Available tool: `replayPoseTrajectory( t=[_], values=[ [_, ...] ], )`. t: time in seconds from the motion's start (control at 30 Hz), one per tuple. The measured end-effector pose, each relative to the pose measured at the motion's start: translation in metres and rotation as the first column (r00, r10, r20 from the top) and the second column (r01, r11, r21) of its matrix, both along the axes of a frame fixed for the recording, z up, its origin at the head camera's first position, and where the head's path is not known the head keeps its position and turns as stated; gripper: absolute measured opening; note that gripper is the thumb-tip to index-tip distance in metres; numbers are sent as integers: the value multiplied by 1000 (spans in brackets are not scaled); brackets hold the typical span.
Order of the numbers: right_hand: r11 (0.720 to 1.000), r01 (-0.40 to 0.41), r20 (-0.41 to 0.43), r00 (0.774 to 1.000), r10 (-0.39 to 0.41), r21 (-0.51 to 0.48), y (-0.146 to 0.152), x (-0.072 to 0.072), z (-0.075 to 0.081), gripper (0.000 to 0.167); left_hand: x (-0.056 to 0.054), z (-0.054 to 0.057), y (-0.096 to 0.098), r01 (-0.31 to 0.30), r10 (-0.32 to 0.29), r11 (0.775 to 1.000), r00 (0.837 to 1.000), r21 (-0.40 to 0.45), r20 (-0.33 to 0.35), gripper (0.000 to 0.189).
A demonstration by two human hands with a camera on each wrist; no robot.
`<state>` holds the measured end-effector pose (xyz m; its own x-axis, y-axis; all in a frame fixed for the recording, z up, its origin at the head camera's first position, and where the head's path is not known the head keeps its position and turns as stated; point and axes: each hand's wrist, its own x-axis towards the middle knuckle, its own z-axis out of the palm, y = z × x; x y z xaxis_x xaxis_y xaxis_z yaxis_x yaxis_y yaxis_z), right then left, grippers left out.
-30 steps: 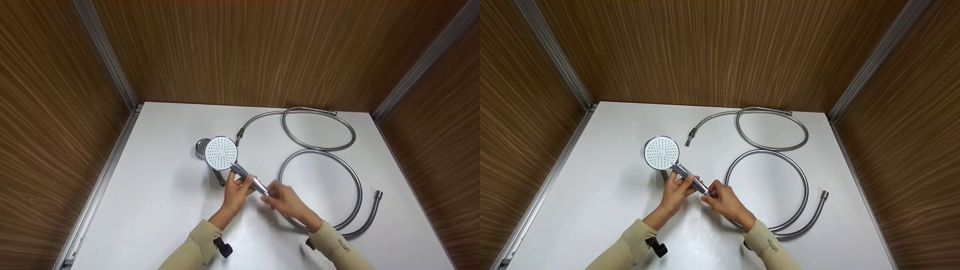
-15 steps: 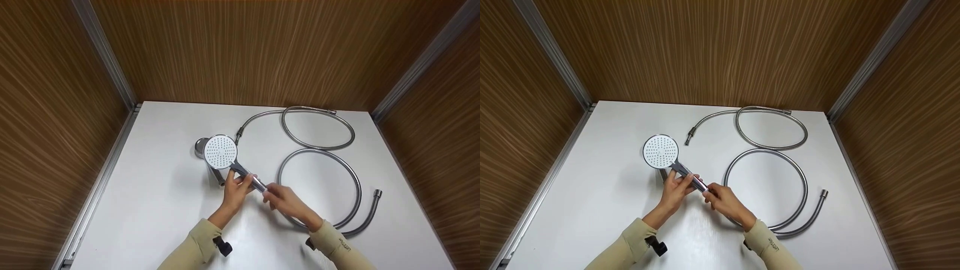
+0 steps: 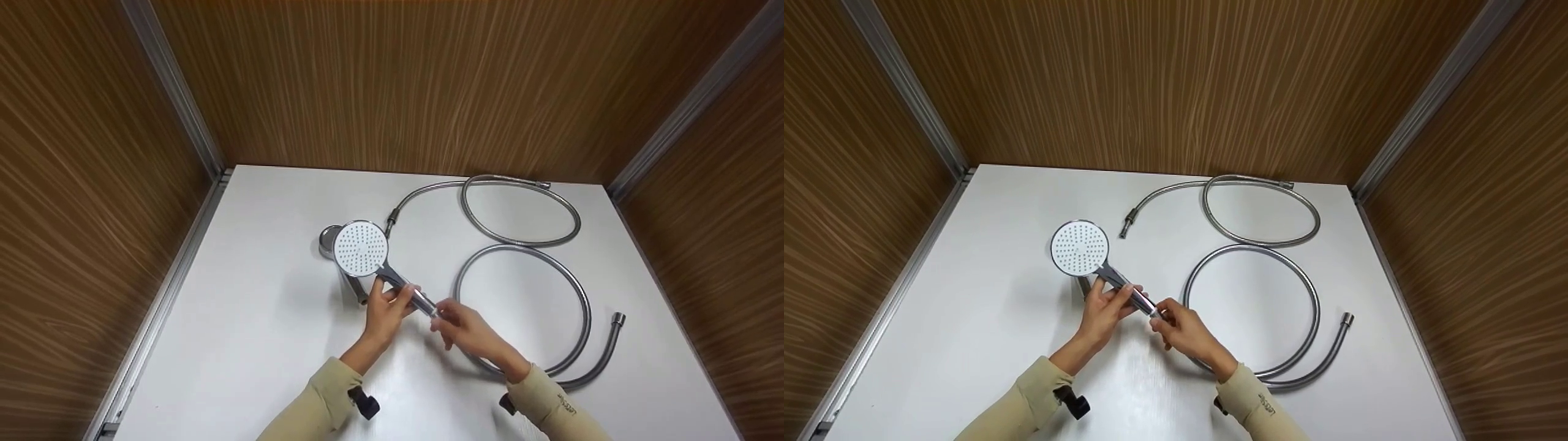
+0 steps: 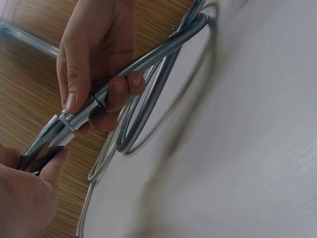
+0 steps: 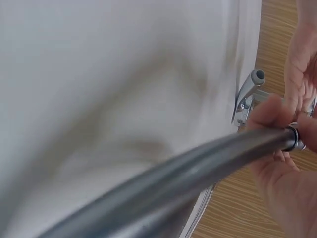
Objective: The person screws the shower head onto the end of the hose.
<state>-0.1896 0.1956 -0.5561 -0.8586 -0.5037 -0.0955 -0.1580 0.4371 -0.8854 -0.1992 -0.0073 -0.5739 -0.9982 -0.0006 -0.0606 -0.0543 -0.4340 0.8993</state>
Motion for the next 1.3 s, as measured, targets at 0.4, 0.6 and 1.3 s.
replayPoseTrajectory(
  t=[0.4, 0.6, 1.3],
  values=[
    [987, 155, 85, 985, -152, -32, -4, 7, -1, 30, -1, 1, 2, -5, 5, 1000, 1000, -4, -21, 45],
    [995, 101, 38, 994, -100, -14, -3, 6, -1, 27, -1, 1, 1, -3, 3, 1000, 1000, -16, -18, 47],
    [989, 144, 73, 987, -142, -22, -5, 5, -1, 26, -1, 2, 2, -5, 4, 1000, 999, -8, -40, 46]
  ],
)
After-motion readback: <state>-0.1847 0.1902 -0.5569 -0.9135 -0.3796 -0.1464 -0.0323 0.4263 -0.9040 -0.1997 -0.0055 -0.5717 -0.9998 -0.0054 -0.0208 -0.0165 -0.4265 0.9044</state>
